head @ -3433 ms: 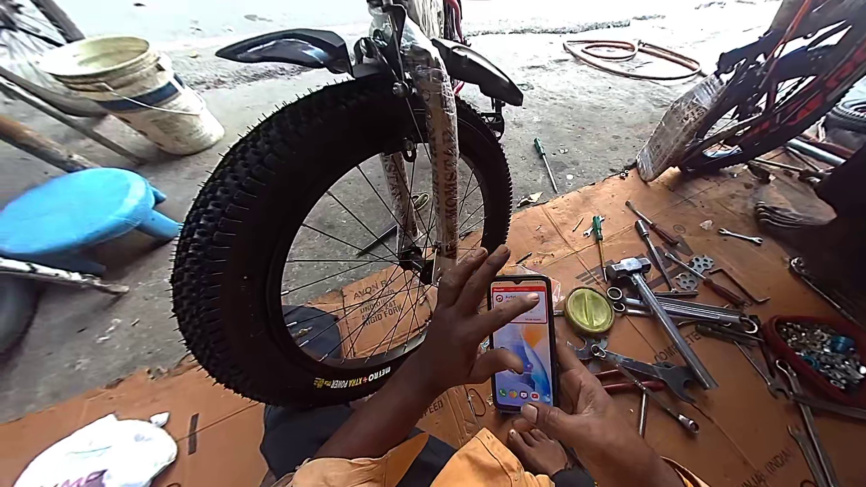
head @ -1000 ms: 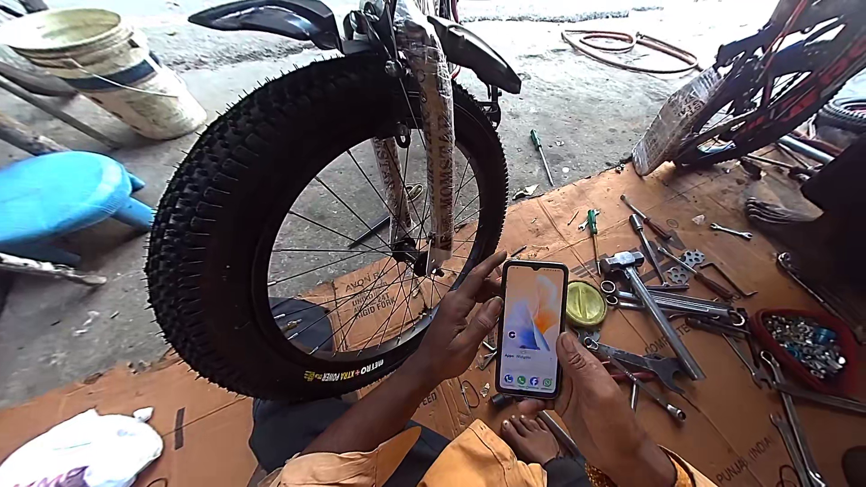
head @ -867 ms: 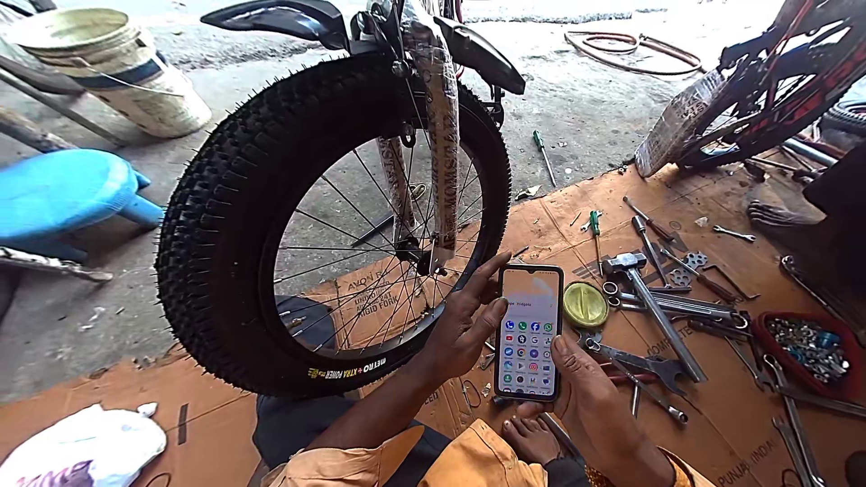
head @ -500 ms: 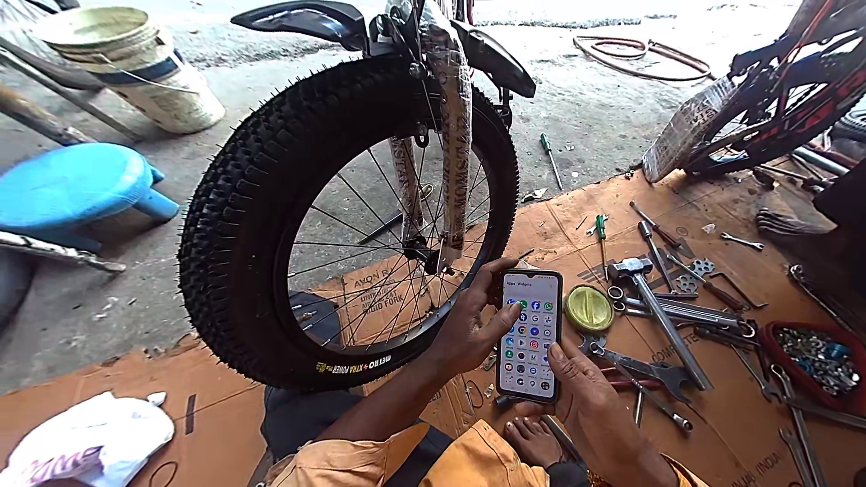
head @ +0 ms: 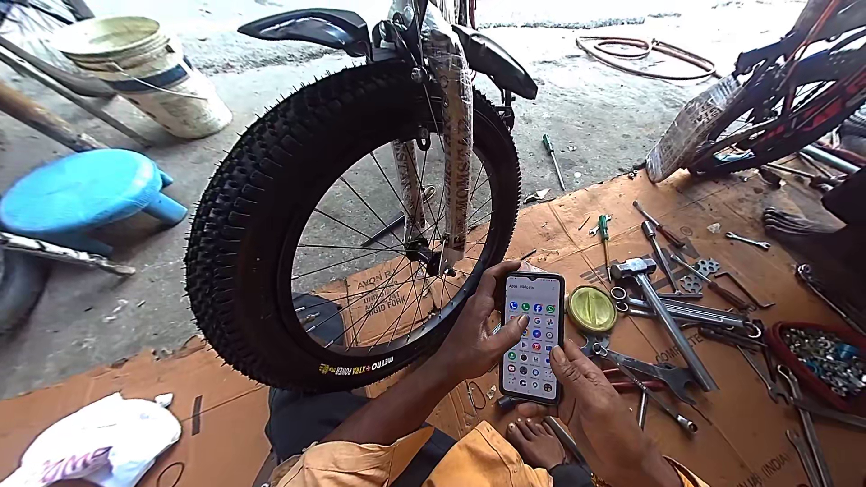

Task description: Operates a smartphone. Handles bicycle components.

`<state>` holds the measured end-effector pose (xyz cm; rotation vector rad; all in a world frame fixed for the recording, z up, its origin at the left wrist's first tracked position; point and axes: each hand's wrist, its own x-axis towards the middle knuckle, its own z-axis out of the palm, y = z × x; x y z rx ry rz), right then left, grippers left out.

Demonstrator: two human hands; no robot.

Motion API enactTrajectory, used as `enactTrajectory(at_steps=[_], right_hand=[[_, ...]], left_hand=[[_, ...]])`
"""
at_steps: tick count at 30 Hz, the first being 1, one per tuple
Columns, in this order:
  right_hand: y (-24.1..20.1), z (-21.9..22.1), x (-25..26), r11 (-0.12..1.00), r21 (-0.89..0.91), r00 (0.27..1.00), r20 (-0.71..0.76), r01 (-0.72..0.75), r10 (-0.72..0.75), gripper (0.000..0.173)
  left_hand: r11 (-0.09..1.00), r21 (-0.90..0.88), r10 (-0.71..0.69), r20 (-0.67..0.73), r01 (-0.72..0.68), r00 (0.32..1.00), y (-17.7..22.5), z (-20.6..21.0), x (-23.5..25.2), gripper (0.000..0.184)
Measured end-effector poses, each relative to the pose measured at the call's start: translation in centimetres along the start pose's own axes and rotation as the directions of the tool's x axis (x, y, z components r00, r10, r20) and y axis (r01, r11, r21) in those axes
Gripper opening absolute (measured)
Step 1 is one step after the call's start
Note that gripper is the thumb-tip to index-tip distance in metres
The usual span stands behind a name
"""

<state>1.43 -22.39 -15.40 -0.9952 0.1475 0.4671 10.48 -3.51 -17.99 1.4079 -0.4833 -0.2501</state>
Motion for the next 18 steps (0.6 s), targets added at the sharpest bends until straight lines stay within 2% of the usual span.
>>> enactTrajectory(at_steps=[4,10,18], right_hand=[[-0.03,0.11,0.08,1.000,-0.017,1.000,-0.009,-0.010,0.010,0.048],[-0.01,0.15,0.10,1.000,-0.008,1.000,-0.009,-0.008,0.008,0.049],[-0.03,0.05,0.07,0.999,0.037,1.000,0.005,-0.009,0.009,0.050]], left_hand=[[1.000,-0.012,-0.023,-0.031,0.022,0.999,0.11,0.18,0.03,0.072],[1.000,0.025,-0.015,-0.030,0.016,0.999,0.21,-0.35,0.00,0.055],[1.000,0.001,0.007,-0.003,-0.007,1.000,0.83,-0.49,-0.10,0.054]])
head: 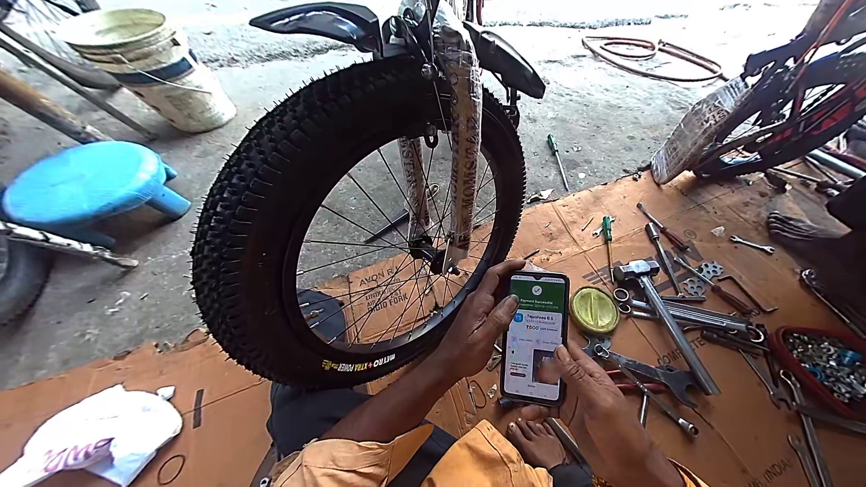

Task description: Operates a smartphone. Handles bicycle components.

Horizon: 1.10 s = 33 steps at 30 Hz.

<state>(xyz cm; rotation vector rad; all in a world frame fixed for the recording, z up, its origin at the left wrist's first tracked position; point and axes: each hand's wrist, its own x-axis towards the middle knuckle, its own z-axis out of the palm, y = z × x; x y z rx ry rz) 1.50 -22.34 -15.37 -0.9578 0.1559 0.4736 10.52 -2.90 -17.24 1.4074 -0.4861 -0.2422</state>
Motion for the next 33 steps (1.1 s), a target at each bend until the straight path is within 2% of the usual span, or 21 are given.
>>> enactTrajectory(at_steps=[8,12,17,20,26,33], right_hand=[[-0.16,-0.03,-0.13,0.999,0.041,1.000,-0.003,0.003,-0.003,0.045],[-0.06,-0.03,-0.40,0.999,0.014,0.994,0.106,0.034,-0.035,0.072],[0.17,0.01,-0.30,0.998,0.001,0.986,0.155,0.066,-0.065,0.080],[0.08,0.06,-0.27,0.998,-0.010,0.990,0.129,0.054,-0.053,0.081],[0.28,0.20,-0.09,0.993,-0.111,0.999,-0.015,0.051,-0.053,0.077],[0.33,0.36,0.02,0.991,-0.129,0.997,-0.057,0.046,-0.054,0.072]], left_hand=[[1.000,0.007,0.007,0.038,-0.008,0.999,0.19,-0.09,0.08,0.060],[1.000,0.013,-0.004,0.020,0.004,1.000,0.27,-0.25,-0.03,0.058],[1.000,0.020,-0.011,0.002,0.011,1.000,0.51,-0.46,-0.02,0.058],[1.000,0.016,0.007,0.006,-0.007,1.000,0.38,-0.48,-0.01,0.059],[0.996,0.076,0.055,0.019,-0.056,0.998,0.51,-0.37,0.00,0.061],[0.993,0.094,0.076,0.018,-0.077,0.997,0.49,-0.43,-0.05,0.061]])
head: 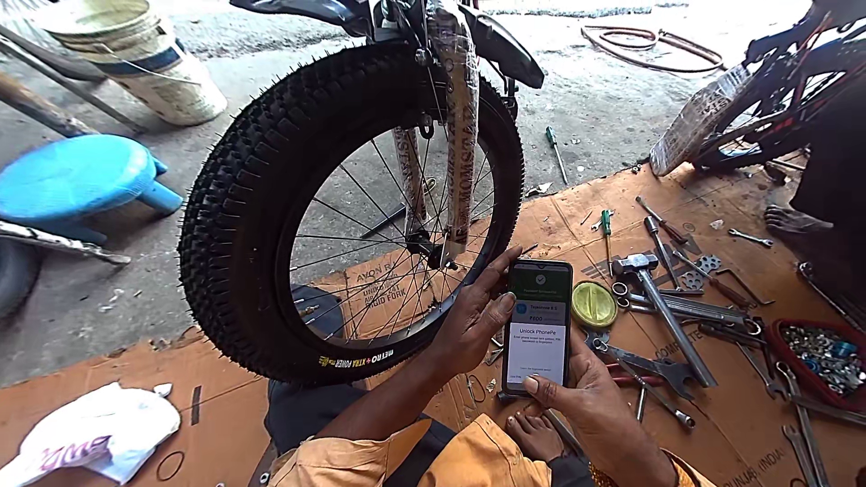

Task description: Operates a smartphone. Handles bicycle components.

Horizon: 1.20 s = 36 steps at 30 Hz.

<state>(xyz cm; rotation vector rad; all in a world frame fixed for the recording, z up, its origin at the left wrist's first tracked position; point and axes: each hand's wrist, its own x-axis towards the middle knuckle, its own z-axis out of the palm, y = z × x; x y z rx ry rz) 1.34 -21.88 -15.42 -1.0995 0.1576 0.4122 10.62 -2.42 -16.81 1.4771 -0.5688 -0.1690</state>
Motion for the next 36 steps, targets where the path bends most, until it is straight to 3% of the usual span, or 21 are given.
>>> enactTrajectory(at_steps=[13,19,24,36], right_hand=[[-0.10,0.03,-0.02,0.999,0.034,0.999,0.043,0.009,-0.010,0.069],[-0.49,-0.17,-0.14,0.994,0.108,0.986,0.167,0.000,-0.019,0.064],[-0.35,-0.22,-0.19,0.995,0.103,0.971,0.236,0.018,-0.042,0.079],[0.20,-0.34,-0.14,0.996,0.071,0.973,0.221,0.050,-0.064,0.081]], left_hand=[[1.000,-0.004,0.004,-0.008,-0.004,1.000,0.12,-0.20,-0.01,0.059],[0.999,-0.036,-0.034,-0.040,0.033,0.999,0.10,-0.28,-0.01,0.055],[0.998,-0.037,-0.043,-0.053,0.041,0.998,0.16,-0.27,-0.03,0.054],[0.996,-0.081,-0.040,-0.033,0.038,0.999,0.36,-0.23,-0.25,0.055]])
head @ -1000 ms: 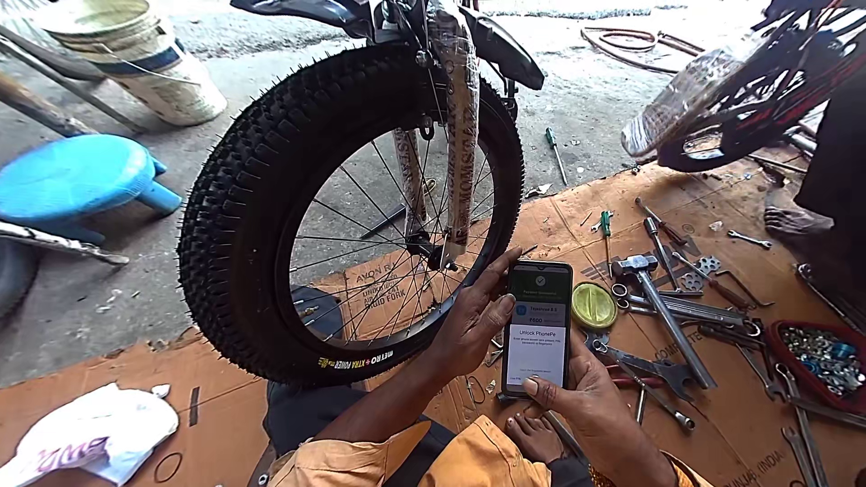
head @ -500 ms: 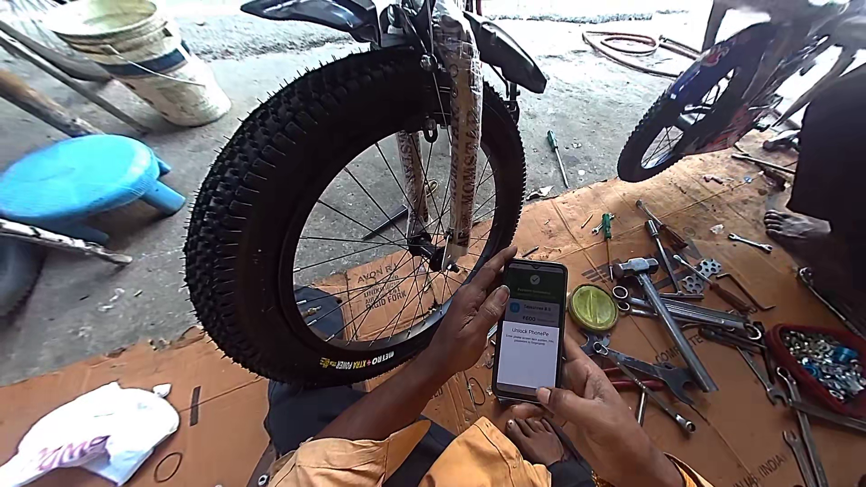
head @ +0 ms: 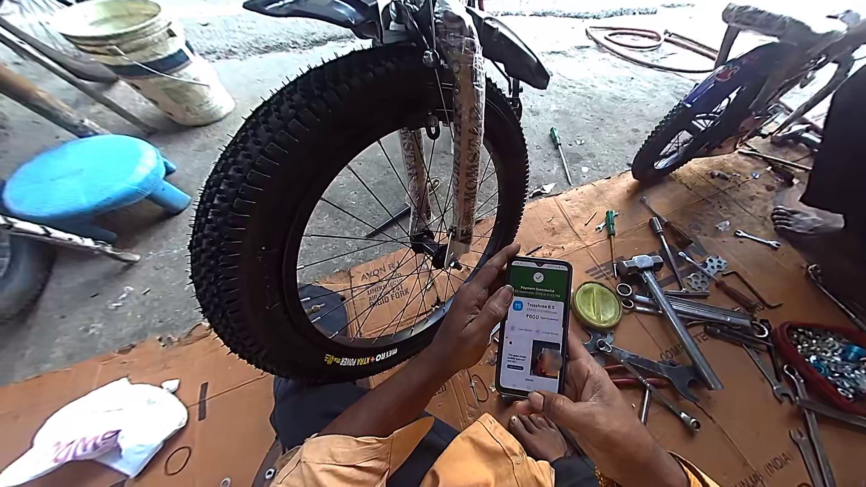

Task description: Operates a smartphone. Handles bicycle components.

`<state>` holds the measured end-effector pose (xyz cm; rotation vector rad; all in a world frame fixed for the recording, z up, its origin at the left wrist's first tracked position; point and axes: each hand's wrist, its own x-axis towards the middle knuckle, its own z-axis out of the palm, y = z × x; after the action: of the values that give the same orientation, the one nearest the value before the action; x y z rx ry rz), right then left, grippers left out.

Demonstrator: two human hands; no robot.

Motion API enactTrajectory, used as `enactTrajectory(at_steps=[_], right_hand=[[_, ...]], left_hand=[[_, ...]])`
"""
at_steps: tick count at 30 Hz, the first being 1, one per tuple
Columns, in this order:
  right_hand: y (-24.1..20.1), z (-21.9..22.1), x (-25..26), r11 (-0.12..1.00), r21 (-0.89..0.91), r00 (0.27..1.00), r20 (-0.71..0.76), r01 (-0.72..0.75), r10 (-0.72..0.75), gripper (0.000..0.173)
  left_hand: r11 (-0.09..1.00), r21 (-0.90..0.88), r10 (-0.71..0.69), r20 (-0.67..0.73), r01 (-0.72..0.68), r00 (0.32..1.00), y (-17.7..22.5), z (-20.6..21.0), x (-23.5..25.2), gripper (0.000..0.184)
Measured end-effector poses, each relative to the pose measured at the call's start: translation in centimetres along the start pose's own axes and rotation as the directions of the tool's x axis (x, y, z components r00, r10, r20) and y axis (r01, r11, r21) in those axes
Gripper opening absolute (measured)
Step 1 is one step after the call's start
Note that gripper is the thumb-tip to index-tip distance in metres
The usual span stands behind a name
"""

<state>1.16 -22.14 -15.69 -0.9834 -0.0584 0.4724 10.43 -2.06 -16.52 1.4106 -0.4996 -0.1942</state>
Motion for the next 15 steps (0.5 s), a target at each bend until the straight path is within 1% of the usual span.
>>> enactTrajectory(at_steps=[3,5,9,13,15], right_hand=[[0.04,0.30,0.01,0.997,-0.077,0.997,-0.075,-0.015,0.009,0.083],[0.00,0.46,0.05,0.994,-0.103,0.992,-0.124,-0.022,0.010,0.080],[0.05,0.29,0.11,0.996,-0.087,0.996,-0.085,0.003,-0.011,0.084],[-0.02,0.12,0.10,0.999,-0.041,0.999,-0.046,-0.012,0.010,0.073],[-0.20,0.10,0.09,1.000,-0.008,0.998,-0.055,-0.028,0.027,0.071]], left_hand=[[0.999,0.038,0.034,0.009,-0.034,0.999,-0.08,-0.04,-0.07,0.056],[0.996,0.069,0.052,0.012,-0.053,0.999,-0.07,-0.09,-0.01,0.057],[0.996,0.073,0.042,0.013,-0.043,0.999,-0.08,-0.19,0.09,0.056],[0.997,0.066,0.033,-0.006,-0.032,0.999,-0.03,-0.12,0.18,0.055],[0.996,0.079,0.037,-0.003,-0.037,0.999,-0.04,-0.13,0.23,0.055]])
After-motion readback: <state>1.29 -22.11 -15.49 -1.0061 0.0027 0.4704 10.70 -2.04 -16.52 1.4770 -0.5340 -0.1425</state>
